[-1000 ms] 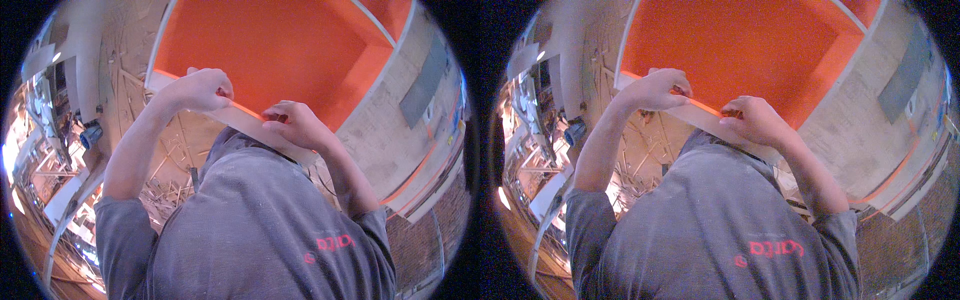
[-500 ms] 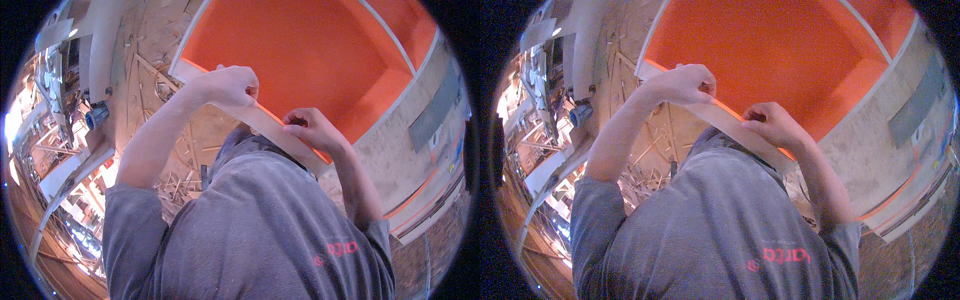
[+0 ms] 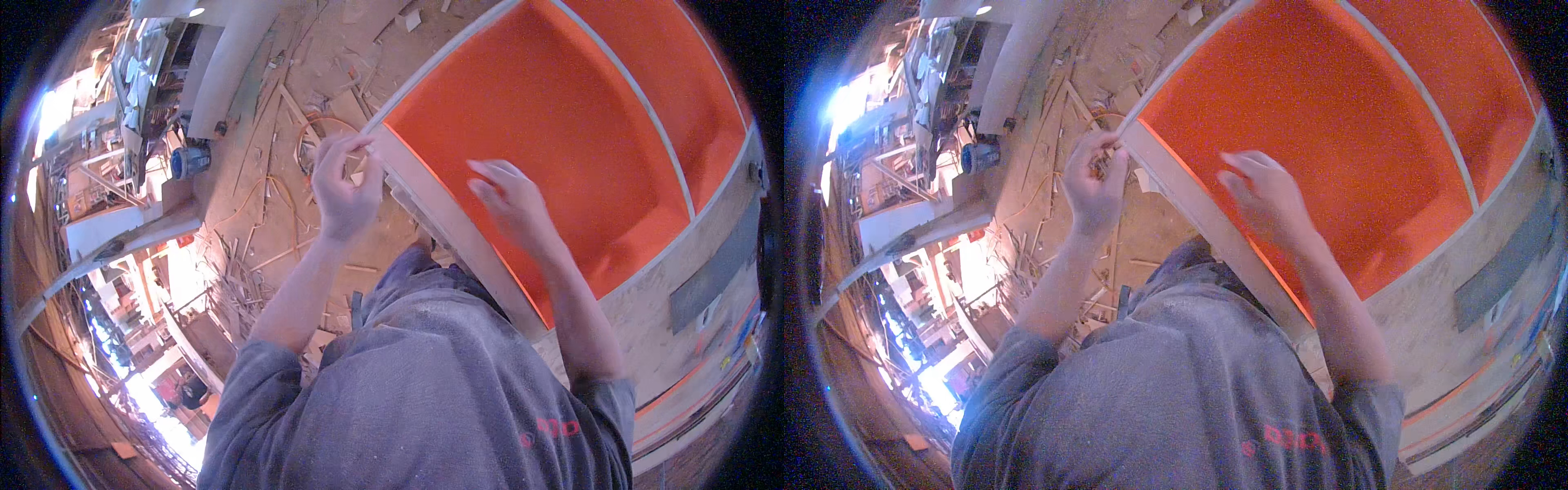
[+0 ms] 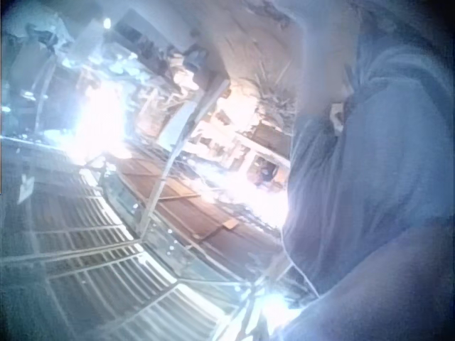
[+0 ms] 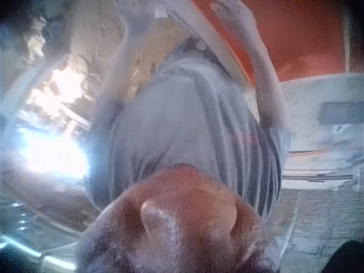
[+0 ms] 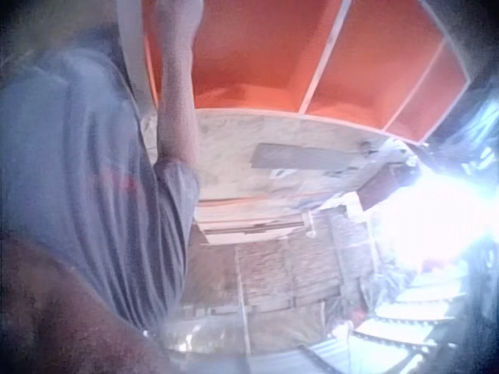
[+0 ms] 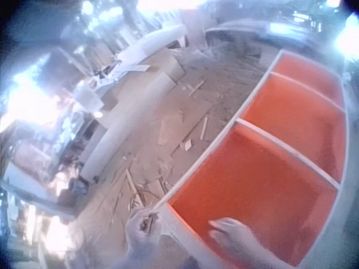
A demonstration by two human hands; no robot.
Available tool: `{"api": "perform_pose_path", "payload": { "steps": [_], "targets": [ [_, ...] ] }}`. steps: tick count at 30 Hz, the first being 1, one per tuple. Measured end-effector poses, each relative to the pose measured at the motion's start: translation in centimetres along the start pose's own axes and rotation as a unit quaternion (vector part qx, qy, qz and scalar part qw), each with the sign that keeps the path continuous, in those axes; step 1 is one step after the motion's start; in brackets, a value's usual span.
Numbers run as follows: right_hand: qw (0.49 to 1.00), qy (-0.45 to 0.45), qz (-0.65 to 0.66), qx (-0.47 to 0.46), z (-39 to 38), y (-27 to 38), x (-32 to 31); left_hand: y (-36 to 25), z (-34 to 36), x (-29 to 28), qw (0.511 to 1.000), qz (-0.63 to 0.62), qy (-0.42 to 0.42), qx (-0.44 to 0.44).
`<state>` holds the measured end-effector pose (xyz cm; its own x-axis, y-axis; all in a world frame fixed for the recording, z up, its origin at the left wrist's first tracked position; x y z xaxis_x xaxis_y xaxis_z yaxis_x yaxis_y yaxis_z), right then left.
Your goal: The person applies a liquid from a bottle onto a scraper and then onto a wooden shelf unit, uses the scraper on the unit's surface, attaches a strip of tape to the edge of a shelf, and wipes the exterior with a cloth.
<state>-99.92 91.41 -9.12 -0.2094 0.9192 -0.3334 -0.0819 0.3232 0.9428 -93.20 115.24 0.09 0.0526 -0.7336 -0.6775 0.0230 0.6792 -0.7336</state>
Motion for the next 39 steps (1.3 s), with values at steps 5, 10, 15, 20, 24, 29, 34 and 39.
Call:
{"api": "perform_pose_path", "payload": {
  "steps": [5,10,15,20,24,29,34,39],
  "targets": [
    [0.997,0.021,-0.028,-0.076,8.1,3.0,7.6,6.8,-5.7,-4.5,0.991,0.084,-0.084,-0.064],
    [1.0,-0.003,0.009,-0.026,10.0,3.1,9.2,11.4,-11.0,-6.4,0.973,0.106,-0.109,-0.171],
    [0.997,-0.048,0.05,0.031,11.3,0.4,9.0,13.5,-13.3,-6.5,0.971,0.082,-0.099,-0.201],
    [0.933,-0.015,0.28,0.226,11.9,-1.7,10.6,13.1,-13.8,-7.8,0.972,0.052,-0.118,-0.196],
    [0.917,-0.002,0.299,0.264,12.0,0.1,10.4,14.8,-16.2,-9.3,0.964,0.056,-0.138,-0.219],
    [0.933,-0.008,0.275,0.233,12.5,-2.3,10.9,16.7,-19.4,-10.1,0.957,0.056,-0.135,-0.25],
    [0.983,-0.012,0.097,0.155,10.3,5.4,9.3,18.1,-20.9,-9.3,0.972,0.025,-0.11,-0.204],
    [0.989,-0.13,-0.028,-0.06,9.1,1.2,7.8,17.3,-19.3,-8.3,0.985,0.048,-0.077,-0.149]
  ]
}}
Point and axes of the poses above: each hand's wrist, its own z-axis towards the middle knuckle, its own x-axis out of the palm, y = z × x, the point moved 8 cm from there along z, towards the middle knuckle, and after that the axes turned 15 degrees about -x, right-handed, at the moved point
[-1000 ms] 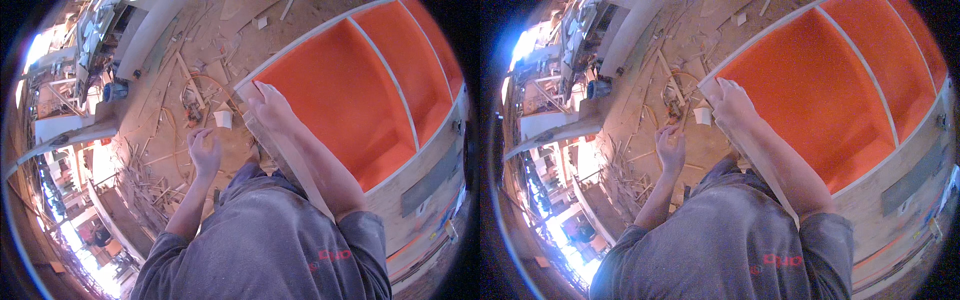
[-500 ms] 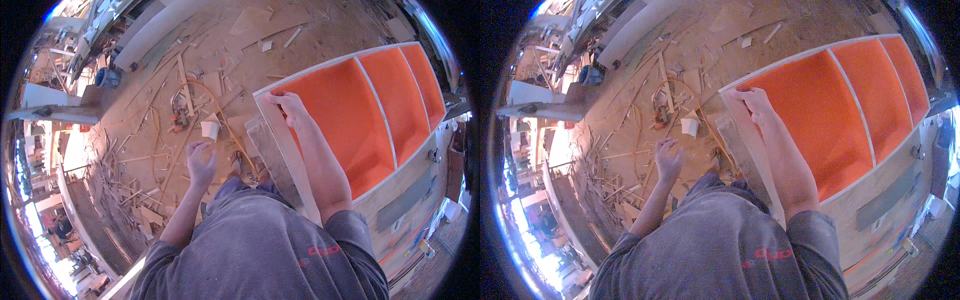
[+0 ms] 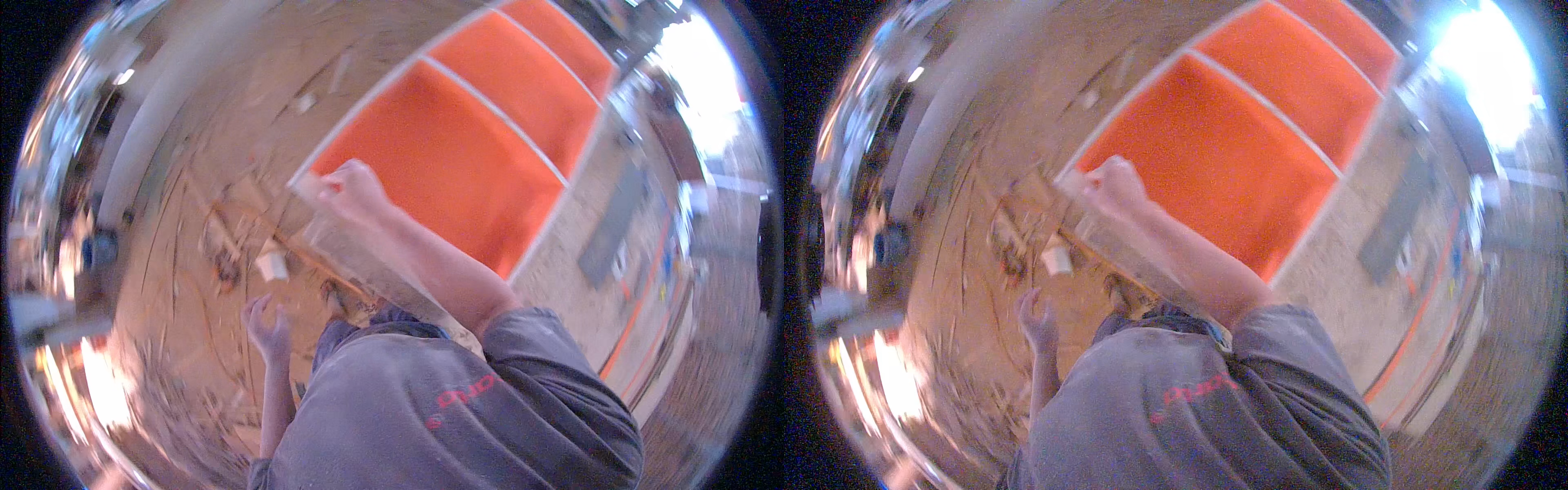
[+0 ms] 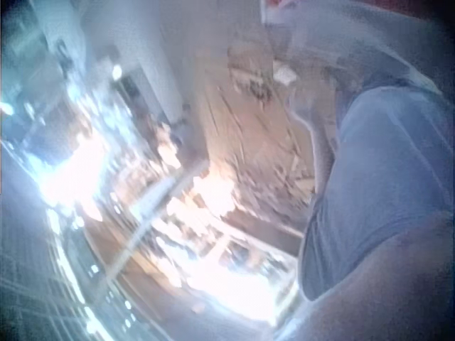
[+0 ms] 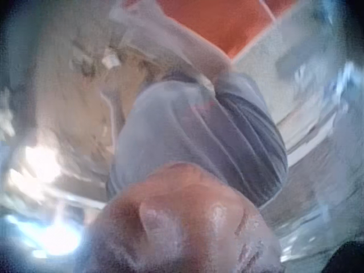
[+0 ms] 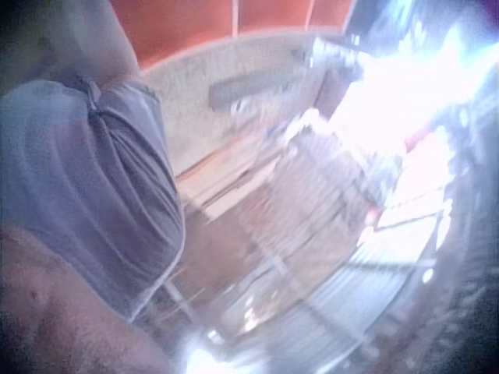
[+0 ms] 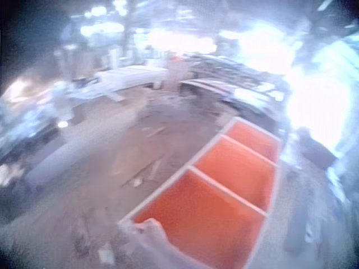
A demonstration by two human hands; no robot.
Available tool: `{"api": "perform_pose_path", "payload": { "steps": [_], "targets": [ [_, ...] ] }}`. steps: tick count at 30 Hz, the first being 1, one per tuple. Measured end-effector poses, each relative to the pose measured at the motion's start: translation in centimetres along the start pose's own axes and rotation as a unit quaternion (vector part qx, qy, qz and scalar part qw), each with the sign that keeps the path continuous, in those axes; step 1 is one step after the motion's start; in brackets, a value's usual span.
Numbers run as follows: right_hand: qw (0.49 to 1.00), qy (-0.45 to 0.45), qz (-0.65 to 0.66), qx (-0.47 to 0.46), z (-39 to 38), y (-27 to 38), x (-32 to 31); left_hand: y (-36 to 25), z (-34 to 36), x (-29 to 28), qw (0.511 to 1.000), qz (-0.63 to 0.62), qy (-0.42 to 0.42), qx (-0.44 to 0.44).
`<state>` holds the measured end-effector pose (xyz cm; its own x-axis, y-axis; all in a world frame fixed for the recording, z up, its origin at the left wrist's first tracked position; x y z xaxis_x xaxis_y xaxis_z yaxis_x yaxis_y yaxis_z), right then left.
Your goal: The person applies a liquid from a bottle onto a scraper and then onto a wooden shelf unit, uses the scraper on the unit's surface, attaches a strip of tape to the edge of a shelf, and wipes the exterior with a cloth.
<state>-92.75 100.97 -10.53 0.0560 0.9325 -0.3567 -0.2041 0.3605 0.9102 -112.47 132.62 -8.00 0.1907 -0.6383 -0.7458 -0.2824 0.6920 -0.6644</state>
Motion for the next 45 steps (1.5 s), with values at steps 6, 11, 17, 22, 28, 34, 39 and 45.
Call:
{"api": "perform_pose_path", "payload": {
  "steps": [6,11,17,22,28,34,39,45],
  "targets": [
    [0.978,0.102,-0.176,0.053,-6.2,2.5,-6.1,-2.5,2.5,2.3,0.995,-0.007,0.087,0.046],
    [0.939,0.055,-0.314,0.128,-12.1,5.1,-9.4,-2.8,5.0,3.0,0.98,-0.004,0.145,0.137],
    [0.903,-0.267,-0.337,0.004,-25.4,12.2,-9.3,1.6,5.7,5.1,0.938,0.089,0.283,0.178],
    [0.894,-0.34,-0.283,0.076,-38.2,18.0,-4.4,25.2,8.7,12.2,0.805,0.177,0.564,-0.052],
    [0.866,-0.361,-0.251,0.237,-51.9,16.0,0.8,34.0,-1.6,8.9,0.556,0.265,0.715,-0.331],
    [0.873,-0.336,-0.284,0.208,-53.7,15.7,-2.3,31.5,-5.8,10.7,0.569,0.258,0.712,-0.32],
    [0.858,-0.388,-0.284,0.184,-55.1,14.8,-9.3,28.7,-6.4,12.6,0.61,0.264,0.674,-0.322],
    [0.871,-0.378,-0.246,0.195,-60.4,10.3,-17.9,23.3,-11.2,19.2,0.701,0.272,0.61,-0.251]
  ]
}}
Point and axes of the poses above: each hand's wrist, its own z-axis towards the middle knuckle, its own x-axis out of the palm, y = z × x, the point moved 8 cm from there along z, towards the middle knuckle, and after that the axes turned 15 degrees about -x, right-handed, at the moved point
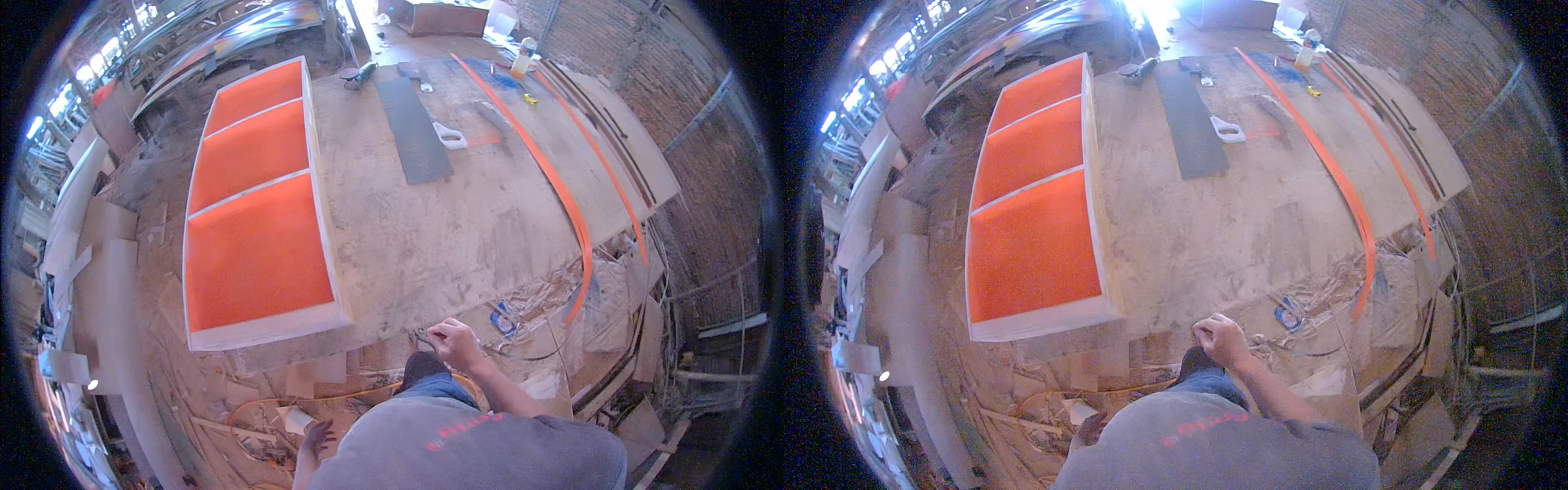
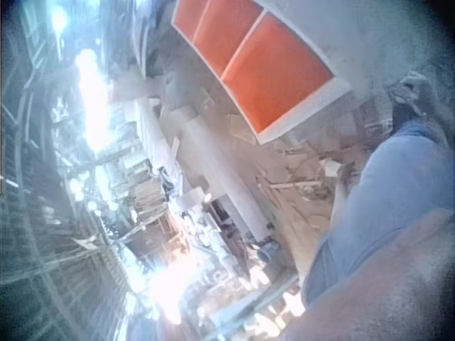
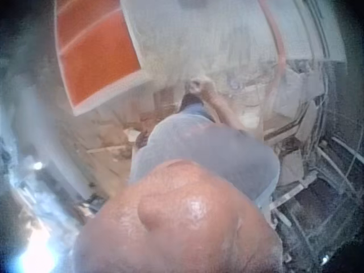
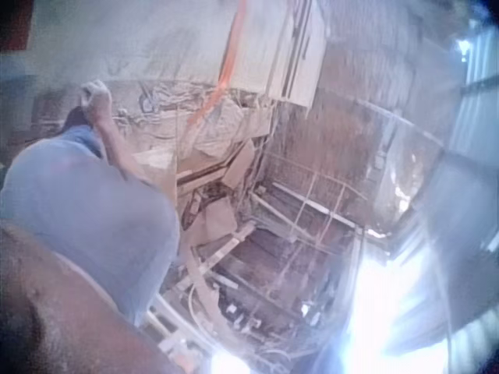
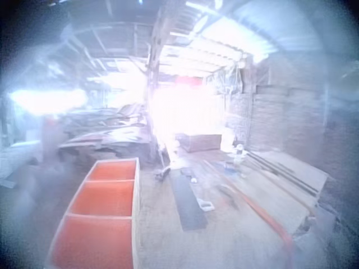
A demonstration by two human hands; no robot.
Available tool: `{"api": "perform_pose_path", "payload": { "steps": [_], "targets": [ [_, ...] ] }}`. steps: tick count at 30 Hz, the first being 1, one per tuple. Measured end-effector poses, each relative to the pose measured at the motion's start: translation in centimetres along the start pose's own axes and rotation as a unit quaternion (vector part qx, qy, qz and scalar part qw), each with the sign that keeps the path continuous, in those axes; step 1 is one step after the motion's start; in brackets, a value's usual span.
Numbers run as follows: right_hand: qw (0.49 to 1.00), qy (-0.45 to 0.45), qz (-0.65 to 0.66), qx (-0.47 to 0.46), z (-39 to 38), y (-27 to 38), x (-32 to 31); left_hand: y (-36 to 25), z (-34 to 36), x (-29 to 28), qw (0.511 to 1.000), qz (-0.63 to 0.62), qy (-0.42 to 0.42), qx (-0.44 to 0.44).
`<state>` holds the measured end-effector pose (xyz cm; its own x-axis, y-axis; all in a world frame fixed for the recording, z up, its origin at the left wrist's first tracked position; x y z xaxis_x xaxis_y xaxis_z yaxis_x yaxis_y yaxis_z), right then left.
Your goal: The person applies a liquid from a bottle onto a scraper and then onto a wooden shelf unit, uses the scraper on the unit's surface, attaches a strip of tape to the edge of a shelf, and wipes the exterior with a cloth.
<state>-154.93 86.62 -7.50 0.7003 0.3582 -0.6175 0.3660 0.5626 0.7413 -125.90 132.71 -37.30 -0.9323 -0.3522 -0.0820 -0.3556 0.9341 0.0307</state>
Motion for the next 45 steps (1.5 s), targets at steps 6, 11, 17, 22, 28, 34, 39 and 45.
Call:
{"api": "perform_pose_path", "payload": {
  "steps": [6,11,17,22,28,34,39,45],
  "targets": [
    [0.998,0.032,-0.042,-0.046,8.5,-7.6,-7.1,-6.7,-1.7,7.7,0.985,0.089,-0.057,0.134],
    [0.998,-0.001,-0.047,-0.03,15.6,-11.5,-13.7,-11.9,-8.6,13.8,0.964,0.091,-0.173,0.181],
    [0.999,-0.019,-0.043,-0.011,15.7,-13.9,-15.0,-9.3,-2.8,13.5,0.951,0.116,-0.18,0.222],
    [0.995,0.044,-0.082,-0.028,11.6,-12.9,-12.3,-10.8,-6.4,12.0,0.949,0.129,-0.172,0.23],
    [0.986,0.042,-0.16,-0.023,8.8,-9.7,-13.1,-8.8,-4.5,10.5,0.934,0.103,-0.212,0.268],
    [0.975,-0.092,-0.196,0.056,10.0,-14.5,-18.5,-5.3,-2.2,12.3,0.943,0.193,-0.179,0.204],
    [0.939,-0.147,-0.244,0.191,17.6,-24.3,-25.5,-5.3,-6.9,15.1,0.986,-0.009,-0.147,0.074],
    [0.937,-0.147,-0.273,0.163,36.1,-40.2,-31.5,-6.9,-7.8,16.3,0.982,-0.093,-0.161,0.041]
  ]
}}
Point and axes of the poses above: each hand's wrist, its own z-axis towards the middle knuckle, its own x-axis out of the palm, y = z × x, the point moved 8 cm from there along z, towards the middle knuckle, and after that the axes turned 15 degrees about -x, right-handed, at the moved point
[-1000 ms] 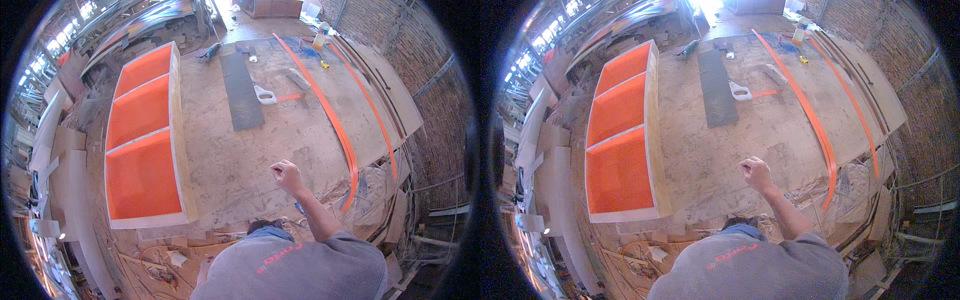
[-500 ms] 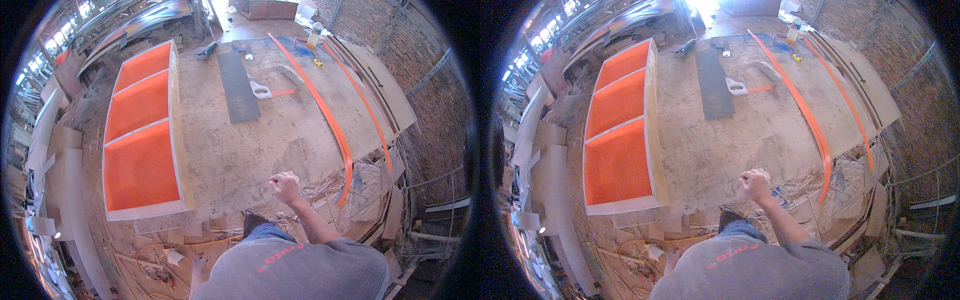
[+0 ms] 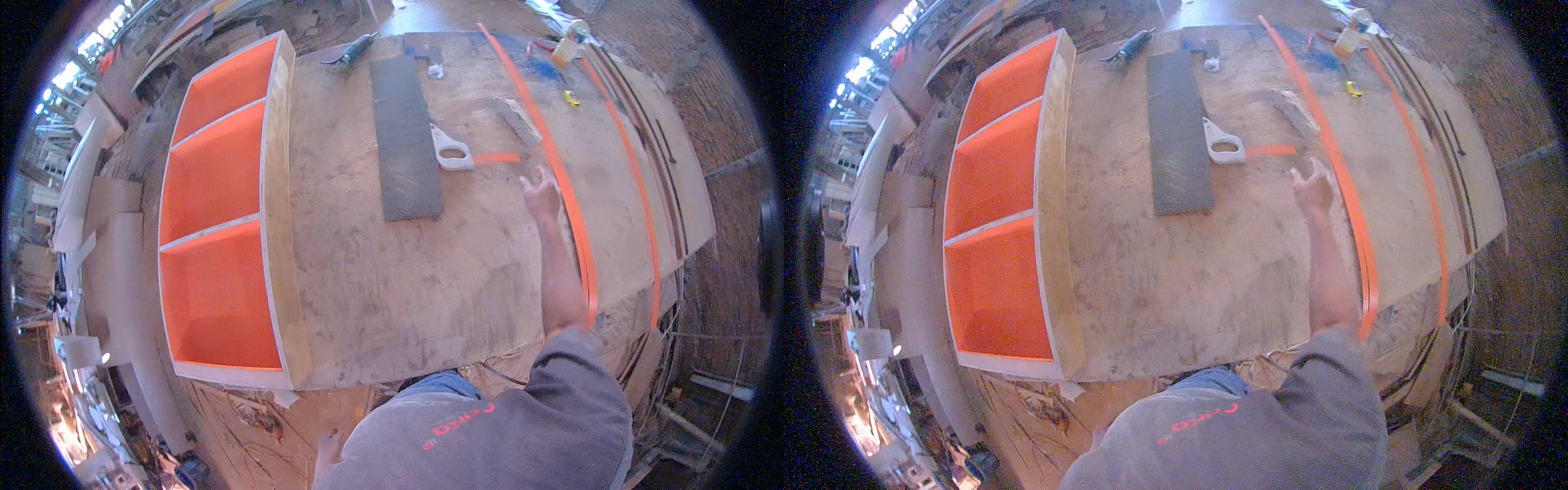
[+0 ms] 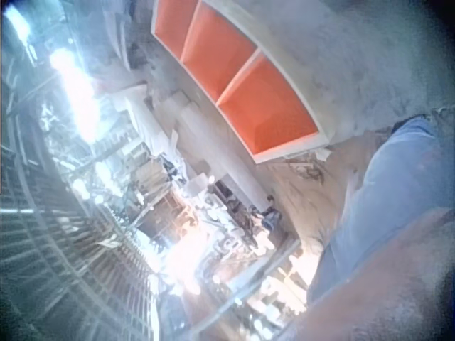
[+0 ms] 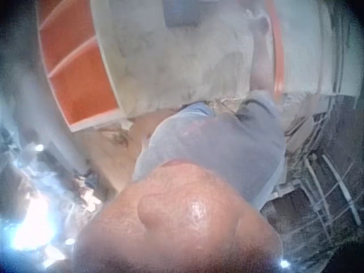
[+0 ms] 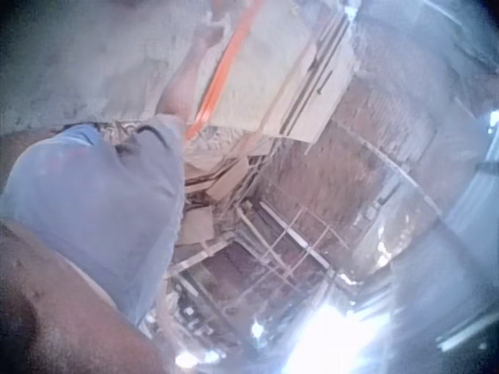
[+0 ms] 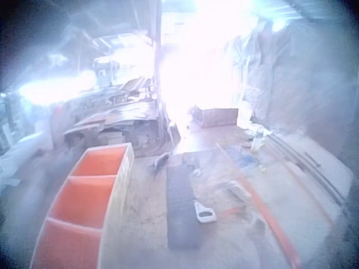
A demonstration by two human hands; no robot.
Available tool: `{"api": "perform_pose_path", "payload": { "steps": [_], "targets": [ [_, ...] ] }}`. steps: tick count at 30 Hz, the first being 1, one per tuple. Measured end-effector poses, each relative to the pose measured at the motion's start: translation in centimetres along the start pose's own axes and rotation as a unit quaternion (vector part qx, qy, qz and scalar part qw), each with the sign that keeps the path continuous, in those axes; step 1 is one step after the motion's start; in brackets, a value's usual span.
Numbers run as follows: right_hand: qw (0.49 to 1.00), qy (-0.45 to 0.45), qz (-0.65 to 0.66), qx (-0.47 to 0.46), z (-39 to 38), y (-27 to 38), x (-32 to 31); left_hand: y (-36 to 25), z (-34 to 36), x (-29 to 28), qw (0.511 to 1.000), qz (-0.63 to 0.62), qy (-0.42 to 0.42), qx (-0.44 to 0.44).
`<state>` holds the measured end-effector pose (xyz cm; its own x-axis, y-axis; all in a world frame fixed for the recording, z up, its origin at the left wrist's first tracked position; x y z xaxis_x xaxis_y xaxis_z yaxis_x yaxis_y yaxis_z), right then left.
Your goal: The person applies a liquid from a bottle onto a scraper and then onto a wooden shelf unit, uses the scraper on the unit's surface, attaches a strip of tape to the edge of a shelf, and wipes the exterior with a cloth.
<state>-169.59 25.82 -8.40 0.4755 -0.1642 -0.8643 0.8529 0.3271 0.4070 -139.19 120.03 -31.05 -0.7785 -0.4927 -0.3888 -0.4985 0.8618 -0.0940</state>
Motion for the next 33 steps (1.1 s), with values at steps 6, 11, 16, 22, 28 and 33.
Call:
{"api": "perform_pose_path", "payload": {
  "steps": [6,11,16,22,28,33],
  "targets": [
    [0.993,0.095,-0.063,-0.003,15.8,-3.9,8.3,-5.7,-6.0,1.6,0.999,0.032,-0.004,-0.03],
    [0.979,0.169,-0.102,-0.047,22.1,-7.7,13.5,-8.6,-10.0,2.2,0.995,0.049,-0.049,-0.071],
    [0.97,0.241,-0.021,-0.001,21.8,-5.8,14.3,-6.9,-9.4,1.3,0.99,0.069,-0.053,-0.111],
    [0.637,0.114,0.745,0.16,12.4,-1.9,13.8,-12.4,-10.2,4.0,0.993,0.089,-0.066,-0.033],
    [0.455,0.297,0.836,0.081,-2.8,19.3,5.6,-18.0,-13.5,5.1,0.993,0.089,-0.044,0.067],
    [0.422,0.37,0.824,0.079,-14.9,27.5,3.1,-16.6,-11.1,3.4,0.961,0.237,0.006,0.143]
  ]
}}
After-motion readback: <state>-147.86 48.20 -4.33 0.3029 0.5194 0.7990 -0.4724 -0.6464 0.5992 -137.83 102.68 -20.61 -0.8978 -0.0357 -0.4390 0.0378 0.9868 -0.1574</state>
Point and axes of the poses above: each hand's wrist, its own z-axis towards the middle knuckle, its own x-axis out of the palm, y = z × x, the point moved 8 cm from there along z, towards the middle knuckle, and after that the axes turned 15 degrees about -x, right-handed, at the moved point
